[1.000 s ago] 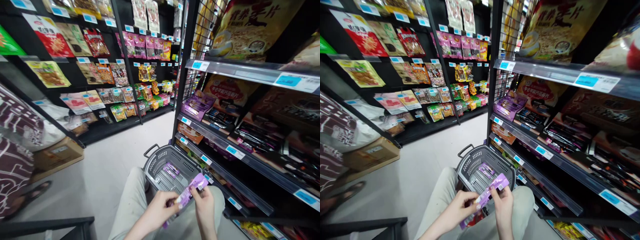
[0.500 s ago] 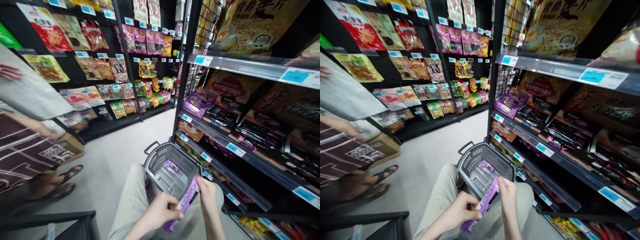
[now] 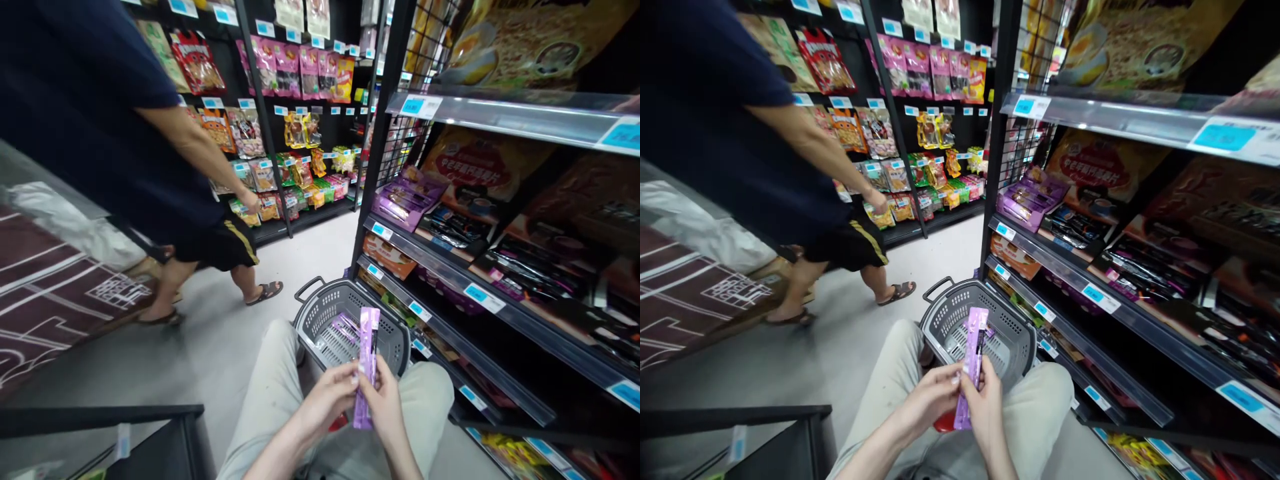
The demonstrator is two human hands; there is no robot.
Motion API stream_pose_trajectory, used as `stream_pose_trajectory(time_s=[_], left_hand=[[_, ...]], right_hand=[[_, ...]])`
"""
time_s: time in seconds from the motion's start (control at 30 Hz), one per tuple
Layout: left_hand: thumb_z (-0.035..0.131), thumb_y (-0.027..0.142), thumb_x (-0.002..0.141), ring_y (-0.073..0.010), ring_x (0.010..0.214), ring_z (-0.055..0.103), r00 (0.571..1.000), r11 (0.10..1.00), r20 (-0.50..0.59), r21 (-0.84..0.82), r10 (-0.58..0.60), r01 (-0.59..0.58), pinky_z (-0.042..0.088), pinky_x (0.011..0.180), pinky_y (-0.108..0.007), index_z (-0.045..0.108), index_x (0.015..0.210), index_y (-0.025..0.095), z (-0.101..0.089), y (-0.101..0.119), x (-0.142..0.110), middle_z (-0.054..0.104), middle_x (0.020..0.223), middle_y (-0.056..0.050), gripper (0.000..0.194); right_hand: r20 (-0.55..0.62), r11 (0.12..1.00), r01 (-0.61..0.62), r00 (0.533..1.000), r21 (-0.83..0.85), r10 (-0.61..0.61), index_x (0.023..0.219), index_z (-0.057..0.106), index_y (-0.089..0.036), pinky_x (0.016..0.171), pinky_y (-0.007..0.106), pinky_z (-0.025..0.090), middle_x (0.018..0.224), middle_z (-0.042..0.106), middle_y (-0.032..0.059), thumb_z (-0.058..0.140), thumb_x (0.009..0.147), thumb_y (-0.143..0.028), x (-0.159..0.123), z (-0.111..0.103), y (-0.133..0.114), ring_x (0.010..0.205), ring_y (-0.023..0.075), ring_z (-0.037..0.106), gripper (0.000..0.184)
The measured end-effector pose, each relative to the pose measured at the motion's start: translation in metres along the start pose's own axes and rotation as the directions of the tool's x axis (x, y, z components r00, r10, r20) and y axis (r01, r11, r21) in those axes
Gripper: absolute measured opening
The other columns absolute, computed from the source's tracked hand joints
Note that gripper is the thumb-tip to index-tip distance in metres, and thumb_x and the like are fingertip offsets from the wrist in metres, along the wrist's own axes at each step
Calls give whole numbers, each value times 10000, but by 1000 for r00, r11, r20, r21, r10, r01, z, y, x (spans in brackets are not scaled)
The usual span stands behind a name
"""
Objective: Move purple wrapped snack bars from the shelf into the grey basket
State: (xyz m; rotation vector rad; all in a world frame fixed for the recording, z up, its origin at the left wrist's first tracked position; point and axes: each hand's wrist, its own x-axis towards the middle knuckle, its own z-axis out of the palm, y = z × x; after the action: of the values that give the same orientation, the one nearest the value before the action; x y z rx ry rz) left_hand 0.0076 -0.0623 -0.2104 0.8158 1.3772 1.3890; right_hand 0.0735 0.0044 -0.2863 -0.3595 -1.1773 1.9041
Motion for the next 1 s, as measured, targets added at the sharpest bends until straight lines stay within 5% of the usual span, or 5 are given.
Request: stream_pose_trajectory(time_s=[0.27,0.53,0.7,0.83,1.0], left_hand=[[769,334,614,-145,653,625,978,996,-206,-72,44,-60,491,644,-250,607,926,89,-2,2,4,668,831,-97,428],[741,421,633,-159,672,630,891,984,-435,-51,131,-169,488,595,-247,561,988,111,-18,-2,2,680,857,-98,505],[745,463,610,-162,721,619,888,985,-428,36,169,-171,453,601,-222,613,891,105,-48,-19,0,690,849,-109,473],[756,459,597,-97,521,540,917,989,-396,-104,52,-101,356,475,-185,595,898,125,-74,-32,5,689,749,-71,478],[785,426,570,-156,680,619,902,964,-431,-232,17,-128,442,677,-248,596,856,138,-99,-38,25,681,705,-52,448]], right_hand=[[69,996,-45,996,-81,51,1380,274,-191,872,336,471,1253,505,106,640,622,-144,-8,5,4,1010,204,566,842],[202,986,-118,969,-120,140,1292,407,-161,645,304,528,867,665,62,548,784,-305,-15,15,20,685,183,634,547],[409,973,-143,889,-180,206,922,578,-124,385,175,357,547,550,-5,479,828,-428,-14,15,41,377,79,434,333],[504,956,-112,829,-272,241,953,567,-134,362,155,291,520,503,-27,448,840,-471,-1,11,57,355,55,347,375],[654,950,-284,695,-132,299,991,538,-155,421,186,370,597,538,-6,434,777,-671,33,14,74,397,78,432,568]])
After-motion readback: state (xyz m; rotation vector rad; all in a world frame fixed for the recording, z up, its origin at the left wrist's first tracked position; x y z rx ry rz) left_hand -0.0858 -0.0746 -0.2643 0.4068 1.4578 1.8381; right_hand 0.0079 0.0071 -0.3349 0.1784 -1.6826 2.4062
